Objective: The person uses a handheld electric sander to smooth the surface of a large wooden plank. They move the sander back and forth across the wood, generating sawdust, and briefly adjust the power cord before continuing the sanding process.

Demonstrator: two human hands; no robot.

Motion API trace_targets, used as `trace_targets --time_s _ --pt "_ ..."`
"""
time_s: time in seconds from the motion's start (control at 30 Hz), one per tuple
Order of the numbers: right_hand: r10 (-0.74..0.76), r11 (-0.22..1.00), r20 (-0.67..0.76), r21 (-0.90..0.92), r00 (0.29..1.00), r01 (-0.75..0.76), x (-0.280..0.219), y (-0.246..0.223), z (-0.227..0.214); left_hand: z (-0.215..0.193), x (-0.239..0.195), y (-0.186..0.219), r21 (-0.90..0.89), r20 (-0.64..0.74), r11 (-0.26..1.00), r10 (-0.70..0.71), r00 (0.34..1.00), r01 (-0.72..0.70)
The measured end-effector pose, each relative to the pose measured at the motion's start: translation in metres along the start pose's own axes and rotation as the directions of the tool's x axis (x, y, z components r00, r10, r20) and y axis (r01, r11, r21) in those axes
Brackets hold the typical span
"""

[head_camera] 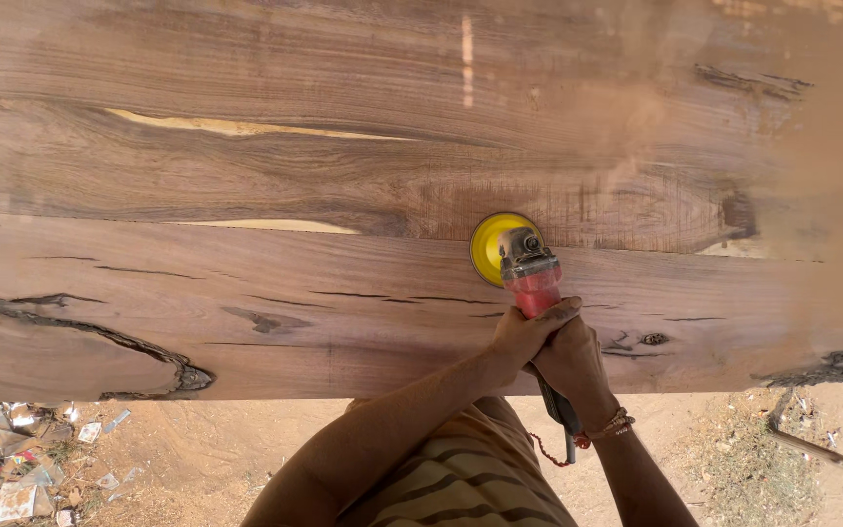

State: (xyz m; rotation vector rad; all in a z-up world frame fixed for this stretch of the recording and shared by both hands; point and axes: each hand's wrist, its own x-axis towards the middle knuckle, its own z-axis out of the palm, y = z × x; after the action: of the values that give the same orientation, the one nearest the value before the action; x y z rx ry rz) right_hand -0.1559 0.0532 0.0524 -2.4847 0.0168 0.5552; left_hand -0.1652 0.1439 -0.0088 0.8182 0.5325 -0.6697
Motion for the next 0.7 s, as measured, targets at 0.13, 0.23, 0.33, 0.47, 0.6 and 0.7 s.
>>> trace_targets --time_s 0.13,0.23,0.33,0.47,0.6,0.7 --pt "0.115 0.989 -0.007 0.089 0.993 -0.114 -0.004 0.017 -0.018 0.023 0.013 -0.007 0.036 0.057 0.999 -0.023 0.998 0.021" --pt "0.056 0.997 -0.048 0.054 0.997 -0.054 -0.005 0.031 -0.028 0.037 0.023 -0.012 0.079 0.077 0.996 -0.056 0.995 0.050" --pt "0.022 1.000 -0.065 0.003 0.998 -0.022 -0.003 0.045 -0.038 0.050 0.033 -0.019 0.137 0.064 0.989 -0.073 0.995 0.063" --pt "0.110 0.993 -0.053 0.035 0.992 -0.108 0.000 0.067 -0.049 0.067 0.049 -0.029 0.157 0.101 0.987 -0.055 0.993 0.039" --pt "0.096 0.995 -0.097 -0.002 0.991 -0.097 0.004 0.098 -0.061 0.087 0.061 -0.037 0.152 0.111 0.987 -0.061 0.992 0.044" --pt "-0.006 1.000 -0.124 -0.010 0.992 0.004 0.007 0.125 -0.071 0.104 0.067 -0.039 0.167 0.103 0.985 -0.068 0.992 0.050"
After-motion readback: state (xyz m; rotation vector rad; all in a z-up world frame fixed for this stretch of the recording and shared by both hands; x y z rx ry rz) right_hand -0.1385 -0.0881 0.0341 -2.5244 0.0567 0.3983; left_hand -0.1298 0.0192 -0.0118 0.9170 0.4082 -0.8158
